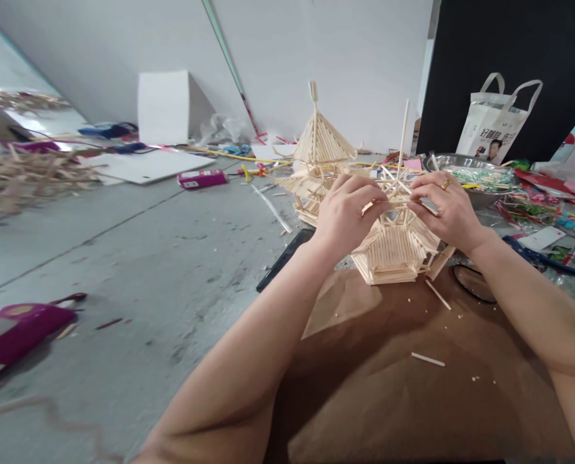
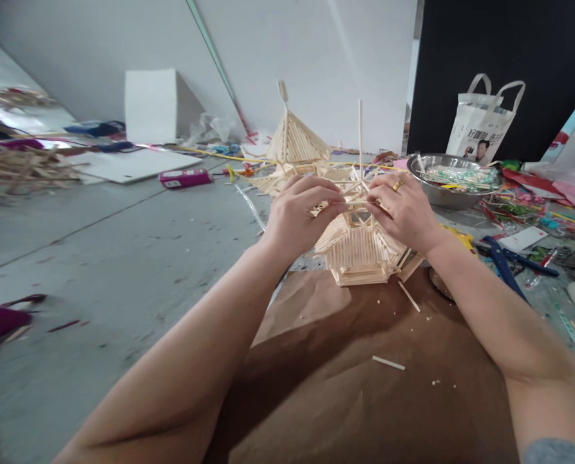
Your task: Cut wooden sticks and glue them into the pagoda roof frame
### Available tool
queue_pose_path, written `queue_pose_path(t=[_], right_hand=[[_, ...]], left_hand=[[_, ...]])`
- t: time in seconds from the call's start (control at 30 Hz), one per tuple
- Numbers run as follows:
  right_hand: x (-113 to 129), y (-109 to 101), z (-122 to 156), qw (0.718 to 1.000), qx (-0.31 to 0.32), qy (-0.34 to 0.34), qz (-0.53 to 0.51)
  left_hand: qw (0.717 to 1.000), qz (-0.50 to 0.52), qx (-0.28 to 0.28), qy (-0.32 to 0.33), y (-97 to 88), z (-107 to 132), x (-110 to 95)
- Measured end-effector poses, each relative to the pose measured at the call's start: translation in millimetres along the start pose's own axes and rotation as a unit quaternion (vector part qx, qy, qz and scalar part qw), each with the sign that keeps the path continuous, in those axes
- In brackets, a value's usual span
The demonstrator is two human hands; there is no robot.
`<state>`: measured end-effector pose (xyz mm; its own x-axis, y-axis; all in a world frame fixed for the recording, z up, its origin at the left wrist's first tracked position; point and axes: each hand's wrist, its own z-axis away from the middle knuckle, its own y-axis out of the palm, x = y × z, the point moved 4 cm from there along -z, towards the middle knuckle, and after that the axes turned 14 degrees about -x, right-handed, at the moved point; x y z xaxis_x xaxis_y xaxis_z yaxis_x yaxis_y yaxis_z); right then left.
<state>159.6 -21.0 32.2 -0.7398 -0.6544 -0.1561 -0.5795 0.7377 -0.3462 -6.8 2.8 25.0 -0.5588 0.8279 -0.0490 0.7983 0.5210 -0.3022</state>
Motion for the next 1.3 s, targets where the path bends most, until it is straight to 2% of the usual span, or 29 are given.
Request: queue_pose_path(t=[0.23, 0.47, 0.67, 0.9, 1.13, 1.3], right_hand=[[2.3, -1.9, 0.9, 0.999, -0.020, -0.009, -0.034], [1.0, -1.0, 3.9, 1.000, -0.005, 0.024, -0.009], [2.0, -1.5, 3.6, 1.000, -0.009, 0.023, -0.006], [2.4, -1.2, 3.8, 0.999, -0.021, 0.033, -0.011], [0.9, 0.7, 4.4, 0.998, -0.013, 0.053, -0.018], [1.0, 0.1, 4.0, 0.999, -0.018, 0.043, -0.022]], left_hand=[[1.000, -0.011, -0.009, 0.013, 0.9, 2.0, 1.3], [1.000, -0.009, -0.010, 0.008, 2.2, 2.1, 2.4], [1.000, -0.011, -0.006, 0.007, 2.5, 1.9, 2.6], [0.999, -0.018, -0.025, 0.036, 0.0, 0.6, -2.1], [0.999, -0.027, -0.019, 0.025, 1.2, 1.4, -1.0], [0.999, -0.027, -0.029, 0.031, 1.3, 1.9, -0.9]])
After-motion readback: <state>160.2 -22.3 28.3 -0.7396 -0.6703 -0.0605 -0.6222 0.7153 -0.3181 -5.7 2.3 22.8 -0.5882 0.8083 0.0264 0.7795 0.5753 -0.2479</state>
